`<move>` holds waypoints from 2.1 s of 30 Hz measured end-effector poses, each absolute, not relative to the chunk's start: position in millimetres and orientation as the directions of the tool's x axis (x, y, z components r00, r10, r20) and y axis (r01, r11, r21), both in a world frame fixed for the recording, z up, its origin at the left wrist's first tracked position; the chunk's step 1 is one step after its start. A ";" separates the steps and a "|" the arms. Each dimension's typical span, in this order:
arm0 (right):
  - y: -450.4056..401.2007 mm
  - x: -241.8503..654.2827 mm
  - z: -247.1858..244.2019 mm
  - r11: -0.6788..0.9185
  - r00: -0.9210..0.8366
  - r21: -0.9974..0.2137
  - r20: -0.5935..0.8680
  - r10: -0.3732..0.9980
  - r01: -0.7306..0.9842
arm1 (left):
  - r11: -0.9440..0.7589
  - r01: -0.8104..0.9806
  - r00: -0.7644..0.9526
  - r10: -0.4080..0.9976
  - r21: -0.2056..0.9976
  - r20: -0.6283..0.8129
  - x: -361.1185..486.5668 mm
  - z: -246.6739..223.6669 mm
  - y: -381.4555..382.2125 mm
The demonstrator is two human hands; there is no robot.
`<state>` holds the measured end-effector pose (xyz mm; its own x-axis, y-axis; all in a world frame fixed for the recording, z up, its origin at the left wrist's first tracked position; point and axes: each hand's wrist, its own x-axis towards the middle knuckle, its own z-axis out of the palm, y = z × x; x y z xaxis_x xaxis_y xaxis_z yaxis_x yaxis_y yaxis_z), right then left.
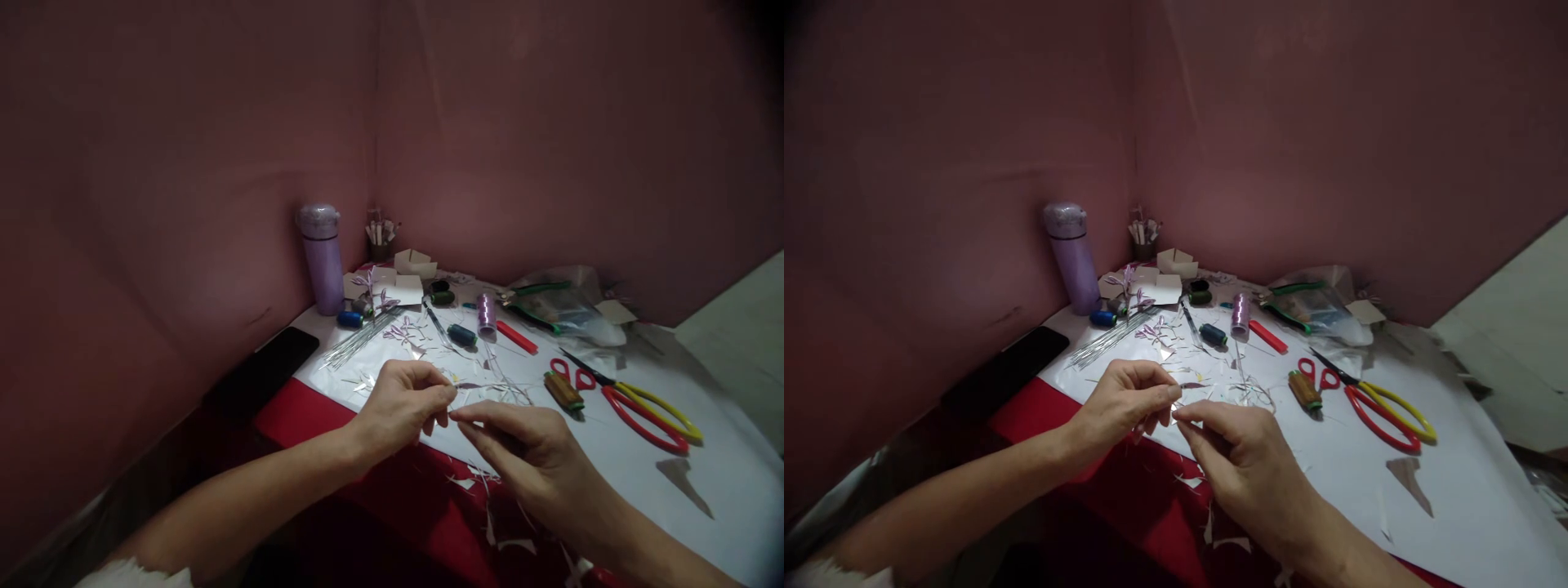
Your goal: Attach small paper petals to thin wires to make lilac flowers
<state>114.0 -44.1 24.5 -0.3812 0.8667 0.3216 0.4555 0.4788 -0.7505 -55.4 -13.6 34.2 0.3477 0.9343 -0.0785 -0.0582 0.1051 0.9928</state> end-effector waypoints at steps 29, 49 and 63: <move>-49.7 124.0 9.1 0.687 -0.543 -0.019 0.596 0.591 0.726 | 0.157 -0.247 0.406 0.913 0.956 -0.045 -52.2 32.1 -18.1; -18.7 129.3 30.8 0.034 -0.310 -0.960 -0.057 0.949 0.279 | 0.201 -0.269 0.487 0.872 0.942 -0.047 -53.4 28.4 -17.7; -51.9 106.7 32.0 0.126 -0.176 -0.912 0.061 0.983 0.390 | 0.002 -0.091 0.276 0.961 0.996 0.024 -51.8 23.2 -17.3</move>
<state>106.7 -51.9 32.0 -0.1759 0.9825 0.0605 0.3896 0.1260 -0.9123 -51.8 -17.3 23.2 0.2763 0.9608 0.0238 -0.0914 0.0016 0.9958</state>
